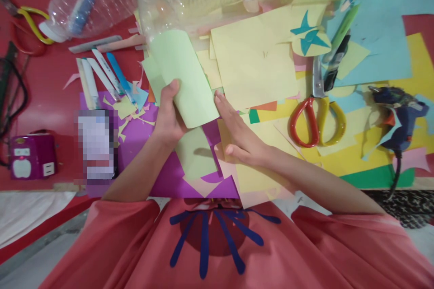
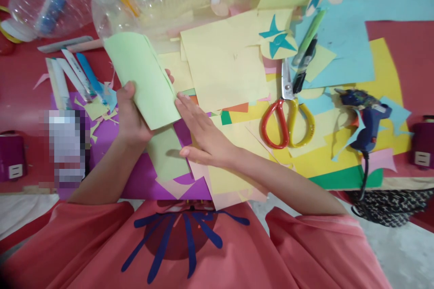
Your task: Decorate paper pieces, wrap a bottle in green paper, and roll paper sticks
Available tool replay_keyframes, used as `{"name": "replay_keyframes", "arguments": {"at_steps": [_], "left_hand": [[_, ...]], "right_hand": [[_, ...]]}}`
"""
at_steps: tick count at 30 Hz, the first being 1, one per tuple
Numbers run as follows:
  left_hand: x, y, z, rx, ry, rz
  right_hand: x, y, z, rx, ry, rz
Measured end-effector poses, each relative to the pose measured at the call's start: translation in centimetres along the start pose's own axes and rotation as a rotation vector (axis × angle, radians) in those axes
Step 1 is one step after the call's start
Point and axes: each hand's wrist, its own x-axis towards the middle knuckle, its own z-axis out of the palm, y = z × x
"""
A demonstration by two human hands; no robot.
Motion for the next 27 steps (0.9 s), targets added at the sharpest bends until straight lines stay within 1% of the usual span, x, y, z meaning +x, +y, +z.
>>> {"name": "replay_keyframes", "arguments": {"at_steps": [2, 6, 8, 10, 12, 15, 17, 20, 22, 25, 27], "left_hand": [[0.0, 0.2, 0.0, 0.021, -0.011, 0.001], [-0.2, 0.7, 0.0, 0.091, -0.035, 0.011], [-0.2, 0.7, 0.0, 0.117, -0.068, -0.019], [-0.2, 0.4, 0.0, 0.116, -0.111, -0.077], [-0.2, 0.1, -0.1, 0.104, -0.146, -0.177], [-0.3, -0.6, -0.2, 0.110, -0.145, -0.270], [-0.4, -1.0, -0.4, 0.135, -0.155, -0.279], [-0.7, -1.5, -0.6, 0.184, -0.218, -0.300], [-0.8, -1.7, -0.6, 0.215, -0.241, -0.304], [-0.9, -1.8, -0.6, 0.228, -0.225, -0.302], [-0.9, -1.7, -0.5, 0.210, -0.208, -0.299]], "right_hand": [[0.0, -0.1, -0.2, 0.009, 0.009, -0.021], [-0.1, -0.3, -0.5, 0.030, 0.070, -0.056], [-0.1, -0.5, -0.7, 0.031, 0.101, -0.052], [0.0, -0.5, -0.8, 0.034, 0.119, -0.028], [0.0, -0.5, -1.0, 0.045, 0.135, 0.001], [0.1, -0.4, -1.4, 0.069, 0.184, 0.045], [0.2, -0.4, -1.7, 0.070, 0.231, 0.077], [0.5, -0.3, -2.2, 0.042, 0.284, 0.130], [0.6, -0.4, -2.5, 0.039, 0.305, 0.152], [0.7, -0.4, -2.6, 0.084, 0.337, 0.132], [0.7, -0.4, -2.4, 0.105, 0.330, 0.114]]}}
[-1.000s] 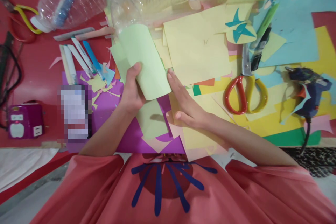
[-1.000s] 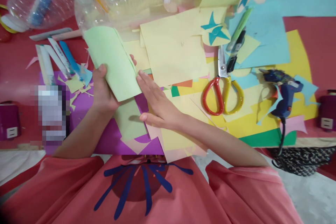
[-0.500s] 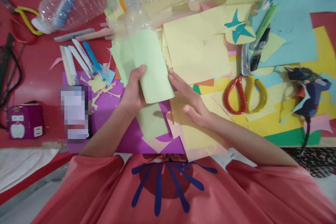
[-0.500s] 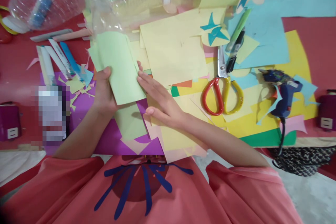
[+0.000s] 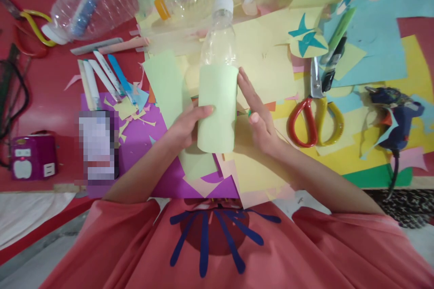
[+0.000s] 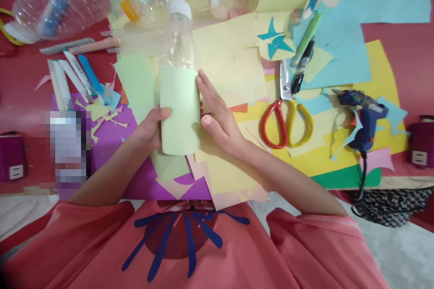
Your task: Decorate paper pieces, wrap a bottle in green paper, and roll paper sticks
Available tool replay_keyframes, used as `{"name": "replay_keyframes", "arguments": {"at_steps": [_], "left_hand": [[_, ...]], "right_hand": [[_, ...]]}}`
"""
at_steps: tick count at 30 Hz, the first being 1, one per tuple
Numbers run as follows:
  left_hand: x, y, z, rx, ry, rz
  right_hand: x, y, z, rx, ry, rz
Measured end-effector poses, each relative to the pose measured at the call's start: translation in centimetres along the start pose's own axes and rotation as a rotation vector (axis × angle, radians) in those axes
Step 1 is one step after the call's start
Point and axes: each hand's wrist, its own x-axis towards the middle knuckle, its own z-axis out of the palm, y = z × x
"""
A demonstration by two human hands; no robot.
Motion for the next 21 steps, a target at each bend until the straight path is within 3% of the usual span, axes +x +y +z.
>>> {"name": "replay_keyframes", "arguments": {"at_steps": [7, 11, 14, 18, 21], "left_hand": [[0.0, 1.3, 0.3, -0.106, 0.151, 0.116], [0.1, 1.8, 0.1, -0.124, 0.107, 0.132], [0.2, 2.1, -0.3, -0.096, 0.087, 0.194], [0.1, 2.6, -0.7, -0.013, 0.155, 0.337], [0.0, 2.9, -0.7, 0.111, 0.202, 0.328]], "right_hand": [[-0.7, 0.0, 0.7, 0.030, -0.150, -0.060], [-1.0, -0.1, 0.9, 0.019, -0.200, -0.083], [-1.1, -0.2, 1.0, 0.002, -0.234, -0.102], [-1.3, -0.2, 1.2, 0.010, -0.258, -0.136], [-1.4, -0.1, 1.5, 0.004, -0.260, -0.141]]}}
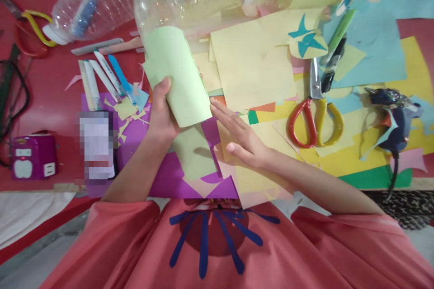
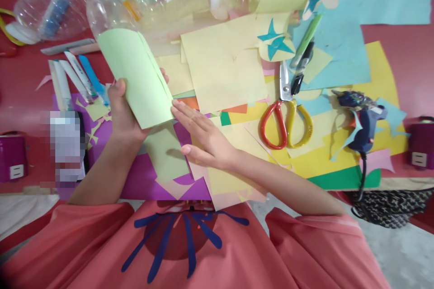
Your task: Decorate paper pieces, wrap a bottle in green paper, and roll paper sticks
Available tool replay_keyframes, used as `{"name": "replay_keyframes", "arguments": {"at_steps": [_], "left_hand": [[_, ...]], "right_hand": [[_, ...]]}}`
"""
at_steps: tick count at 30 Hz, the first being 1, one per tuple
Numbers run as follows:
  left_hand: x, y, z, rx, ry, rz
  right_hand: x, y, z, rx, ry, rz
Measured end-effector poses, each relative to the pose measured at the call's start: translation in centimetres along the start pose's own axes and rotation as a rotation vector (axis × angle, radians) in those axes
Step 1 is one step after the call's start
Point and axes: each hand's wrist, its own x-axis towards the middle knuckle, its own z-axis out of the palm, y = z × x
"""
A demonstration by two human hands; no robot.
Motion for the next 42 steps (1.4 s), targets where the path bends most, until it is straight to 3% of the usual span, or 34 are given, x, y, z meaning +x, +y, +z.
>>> {"name": "replay_keyframes", "arguments": {"at_steps": [6, 10, 13, 18, 22, 25, 28, 31, 34, 42], "left_hand": [[0.1, 0.0, -0.3, -0.090, -0.069, 0.002], [0.2, -0.1, -0.4, -0.117, 0.024, 0.031], [0.1, -0.5, -0.1, -0.149, 0.012, -0.030], [-0.2, -1.2, 0.9, -0.177, -0.034, -0.076], [-0.4, -1.4, 0.8, -0.118, -0.068, -0.087], [-0.8, -1.4, 0.4, -0.078, -0.141, -0.052], [-1.4, -1.1, 0.3, 0.016, -0.291, -0.072], [-1.8, -0.8, 0.4, 0.096, -0.397, -0.134], [-1.9, -0.8, 0.5, 0.133, -0.423, -0.173], [-2.0, -0.5, 0.9, 0.096, -0.387, -0.130]], "right_hand": [[0.0, -0.2, 0.0, -0.065, 0.086, -0.011], [0.2, -0.5, -0.3, -0.134, 0.285, 0.024], [0.4, 0.1, -0.3, -0.177, 0.402, 0.074], [0.6, 1.2, -0.3, -0.160, 0.278, 0.143], [0.6, 1.1, -0.7, -0.064, 0.227, 0.085], [0.6, 1.0, -0.8, 0.079, 0.288, 0.152], [0.7, 1.5, -0.9, 0.164, 0.406, 0.258], [0.9, 2.3, -1.1, 0.174, 0.392, 0.264], [1.1, 2.7, -1.2, 0.228, 0.334, 0.283], [1.2, 2.6, -1.1, 0.266, 0.388, 0.353]]}}
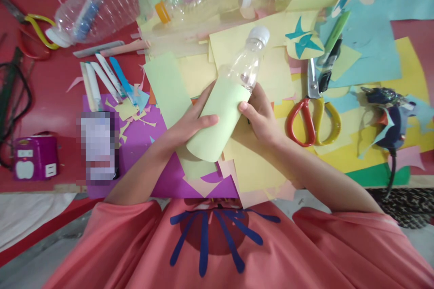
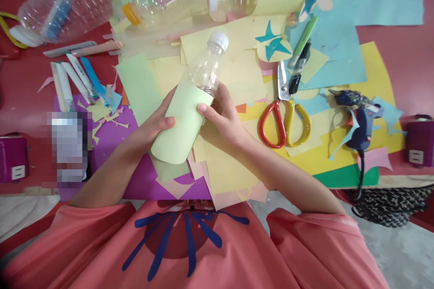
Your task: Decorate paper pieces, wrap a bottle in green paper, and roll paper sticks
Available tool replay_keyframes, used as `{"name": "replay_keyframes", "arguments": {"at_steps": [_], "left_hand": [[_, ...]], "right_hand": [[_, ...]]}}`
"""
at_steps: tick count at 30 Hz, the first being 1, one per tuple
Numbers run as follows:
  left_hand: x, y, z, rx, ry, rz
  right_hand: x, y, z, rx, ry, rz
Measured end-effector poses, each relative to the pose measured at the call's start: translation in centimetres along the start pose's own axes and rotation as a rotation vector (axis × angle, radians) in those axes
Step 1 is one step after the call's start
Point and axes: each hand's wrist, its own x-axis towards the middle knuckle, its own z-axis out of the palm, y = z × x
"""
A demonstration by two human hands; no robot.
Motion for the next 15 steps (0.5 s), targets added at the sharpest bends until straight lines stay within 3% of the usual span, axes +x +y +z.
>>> {"name": "replay_keyframes", "arguments": {"at_steps": [6, 9, 12, 15], "left_hand": [[0.0, 0.1, 0.2, -0.025, -0.004, -0.004], [0.5, -0.2, -0.1, -0.112, 0.001, 0.028], [1.3, -0.7, -0.4, -0.190, 0.126, 0.152], [1.8, -1.1, -0.5, -0.166, 0.301, 0.288]], "right_hand": [[-0.1, 0.6, -0.4, -0.025, -0.055, -0.031], [0.4, 0.9, -1.2, -0.009, 0.050, -0.038], [1.1, 1.1, -2.2, -0.051, 0.189, -0.060], [1.4, 1.6, -2.9, -0.103, 0.170, -0.084]]}}
